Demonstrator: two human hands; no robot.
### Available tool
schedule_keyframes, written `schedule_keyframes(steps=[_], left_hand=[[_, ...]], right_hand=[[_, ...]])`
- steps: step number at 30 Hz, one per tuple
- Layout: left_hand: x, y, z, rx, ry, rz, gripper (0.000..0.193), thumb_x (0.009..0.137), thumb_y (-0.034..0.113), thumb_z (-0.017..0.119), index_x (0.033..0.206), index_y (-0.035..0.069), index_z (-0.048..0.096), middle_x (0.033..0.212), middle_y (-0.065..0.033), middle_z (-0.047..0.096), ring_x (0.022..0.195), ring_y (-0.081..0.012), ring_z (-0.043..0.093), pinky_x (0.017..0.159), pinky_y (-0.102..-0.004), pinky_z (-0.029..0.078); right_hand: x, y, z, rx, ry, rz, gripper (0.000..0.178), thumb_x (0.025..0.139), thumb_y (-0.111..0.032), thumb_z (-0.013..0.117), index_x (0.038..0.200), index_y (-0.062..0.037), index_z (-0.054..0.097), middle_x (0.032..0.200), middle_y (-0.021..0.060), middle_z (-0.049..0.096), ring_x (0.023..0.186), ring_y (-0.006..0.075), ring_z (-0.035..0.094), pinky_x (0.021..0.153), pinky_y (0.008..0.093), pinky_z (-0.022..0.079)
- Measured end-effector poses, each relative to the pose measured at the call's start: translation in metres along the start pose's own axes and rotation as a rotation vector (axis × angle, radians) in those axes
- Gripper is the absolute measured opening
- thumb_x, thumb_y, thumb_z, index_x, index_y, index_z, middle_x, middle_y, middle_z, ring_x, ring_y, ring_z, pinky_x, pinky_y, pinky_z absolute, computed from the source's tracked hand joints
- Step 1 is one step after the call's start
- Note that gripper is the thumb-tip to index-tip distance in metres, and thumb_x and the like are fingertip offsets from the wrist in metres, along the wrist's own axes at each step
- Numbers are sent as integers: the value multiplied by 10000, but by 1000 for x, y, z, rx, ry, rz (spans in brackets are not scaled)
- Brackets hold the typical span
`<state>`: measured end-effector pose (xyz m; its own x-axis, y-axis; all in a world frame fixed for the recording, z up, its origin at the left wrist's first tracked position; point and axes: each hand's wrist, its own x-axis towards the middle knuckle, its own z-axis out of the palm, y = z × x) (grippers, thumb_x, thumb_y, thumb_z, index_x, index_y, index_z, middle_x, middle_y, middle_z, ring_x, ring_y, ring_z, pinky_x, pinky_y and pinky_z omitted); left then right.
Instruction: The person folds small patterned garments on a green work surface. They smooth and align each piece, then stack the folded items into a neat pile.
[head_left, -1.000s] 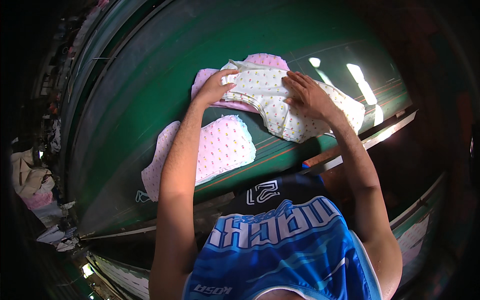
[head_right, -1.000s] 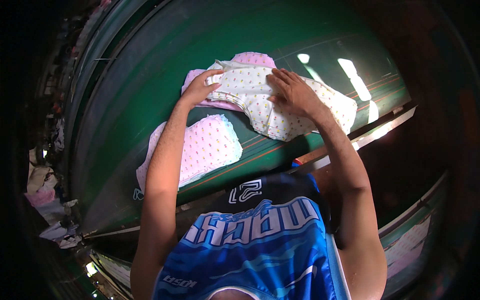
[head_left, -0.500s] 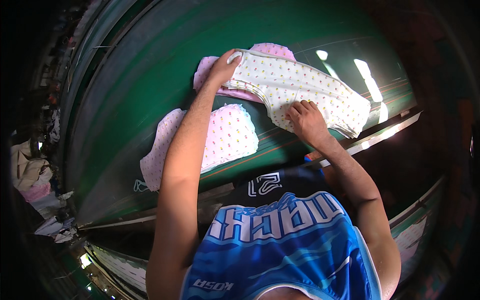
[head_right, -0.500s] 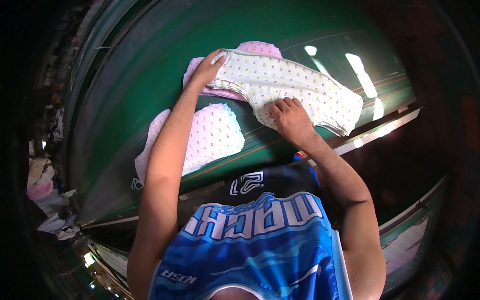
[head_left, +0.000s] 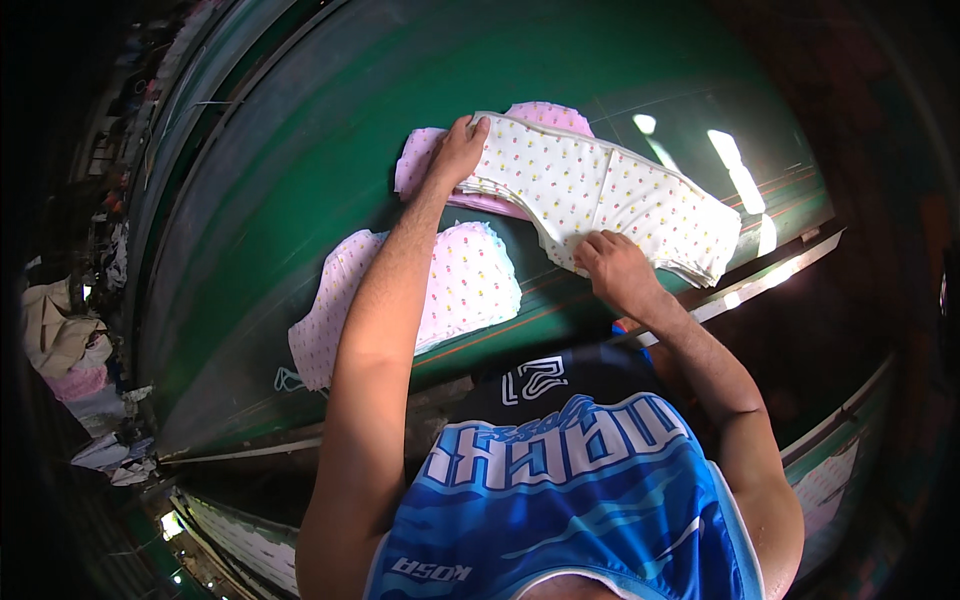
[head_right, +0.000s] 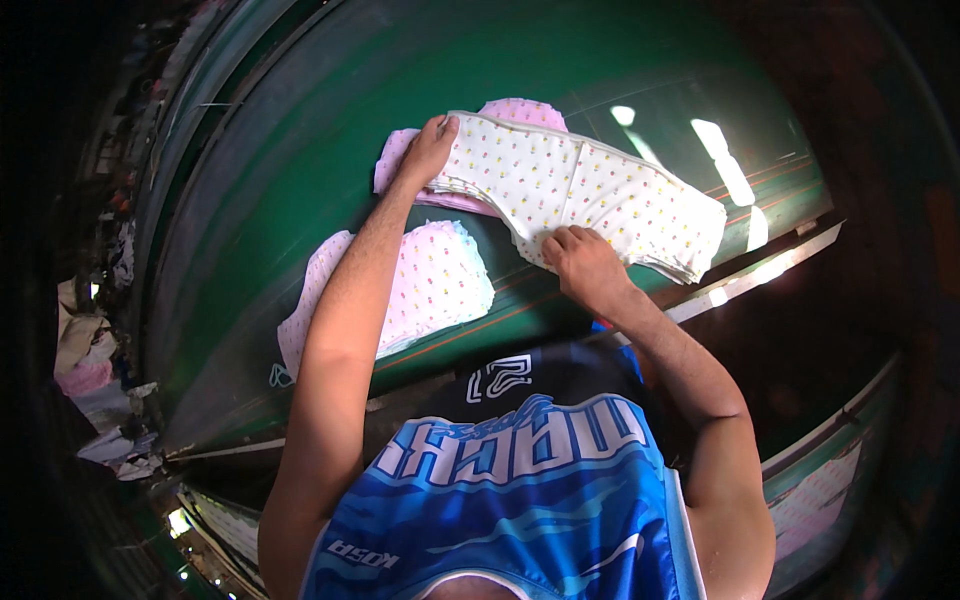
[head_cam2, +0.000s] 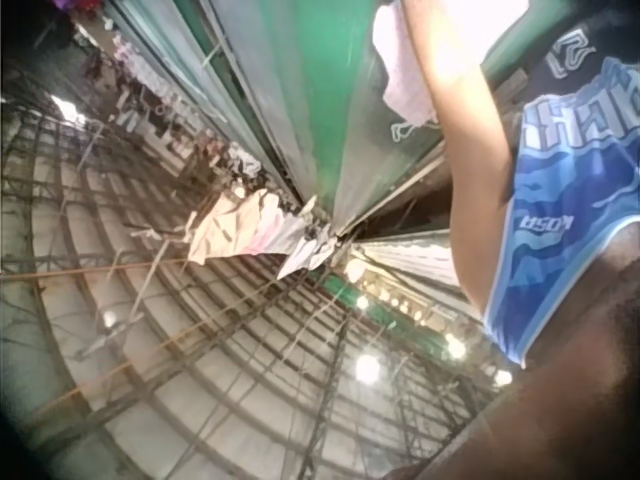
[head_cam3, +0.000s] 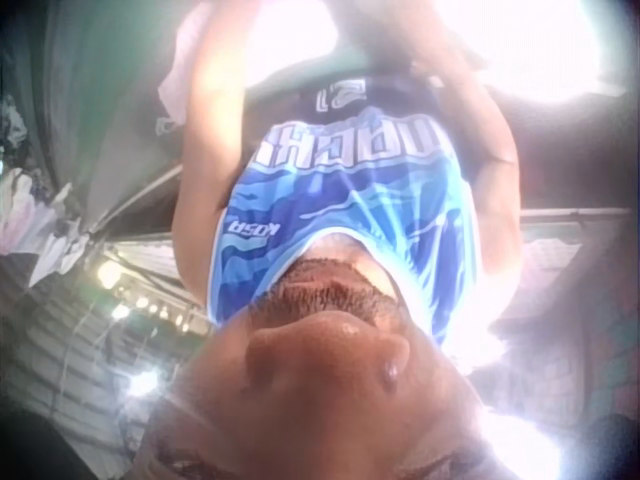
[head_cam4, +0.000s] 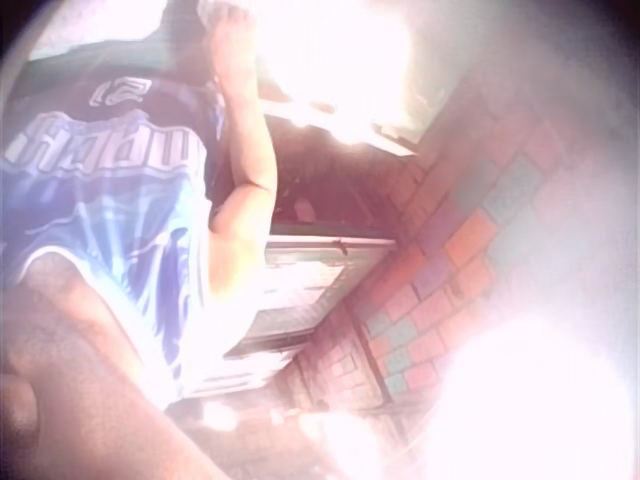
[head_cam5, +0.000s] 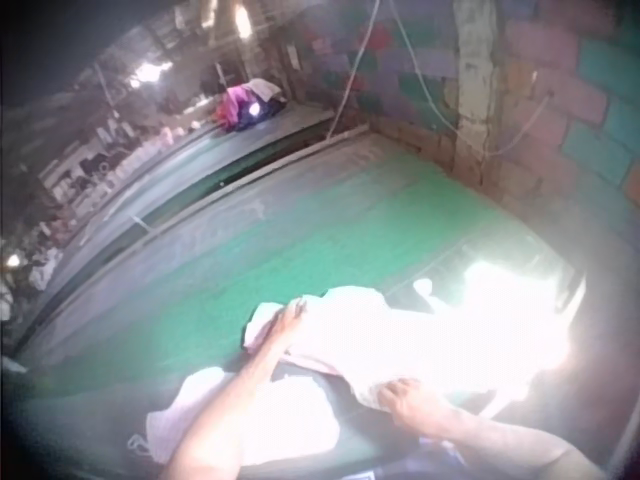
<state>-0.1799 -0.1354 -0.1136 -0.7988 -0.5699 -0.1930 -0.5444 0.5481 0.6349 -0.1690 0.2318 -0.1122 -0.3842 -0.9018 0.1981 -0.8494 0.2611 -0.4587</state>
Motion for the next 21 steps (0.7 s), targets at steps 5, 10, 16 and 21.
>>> schedule_keyframes(steps=[5, 10, 16, 21], left_hand=[[4, -5, -7, 33, -18, -9, 841, 1027, 628, 675, 1615, 56, 493, 1560, -307, 584, 1456, -424, 575, 1208, -464, 454], [3, -11, -3, 40, -15, 18, 842, 1012, 552, 733, 1637, 75, 432, 1578, -286, 569, 1431, -413, 595, 1202, -480, 468], [19, -23, -4, -2, -25, -12, 874, 984, 589, 749, 1601, 31, 478, 1543, -288, 599, 1401, -412, 620, 1180, -462, 490], [26, -15, 0, -56, -46, -99, 924, 960, 656, 731, 1572, 0, 508, 1519, -291, 620, 1392, -406, 630, 1165, -456, 496]], right_hand=[[0, 2, -1, -3, 33, -14, 141, 966, -161, 700, 1055, -53, 680, 1045, 131, 692, 1026, 329, 695, 927, 465, 564], [7, 32, -37, 46, 287, 105, 399, 1089, -323, 631, 1409, -84, 645, 1375, 163, 658, 1320, 364, 605, 1128, 494, 489], [-35, 89, -25, -116, 144, 374, 705, 1138, -548, 472, 1722, -169, 363, 1791, 133, 314, 1671, 359, 234, 1364, 532, 199], [-51, 95, -27, -28, 171, 522, 821, 1086, -669, 513, 1726, -178, 362, 1775, 150, 344, 1667, 368, 251, 1361, 519, 216]])
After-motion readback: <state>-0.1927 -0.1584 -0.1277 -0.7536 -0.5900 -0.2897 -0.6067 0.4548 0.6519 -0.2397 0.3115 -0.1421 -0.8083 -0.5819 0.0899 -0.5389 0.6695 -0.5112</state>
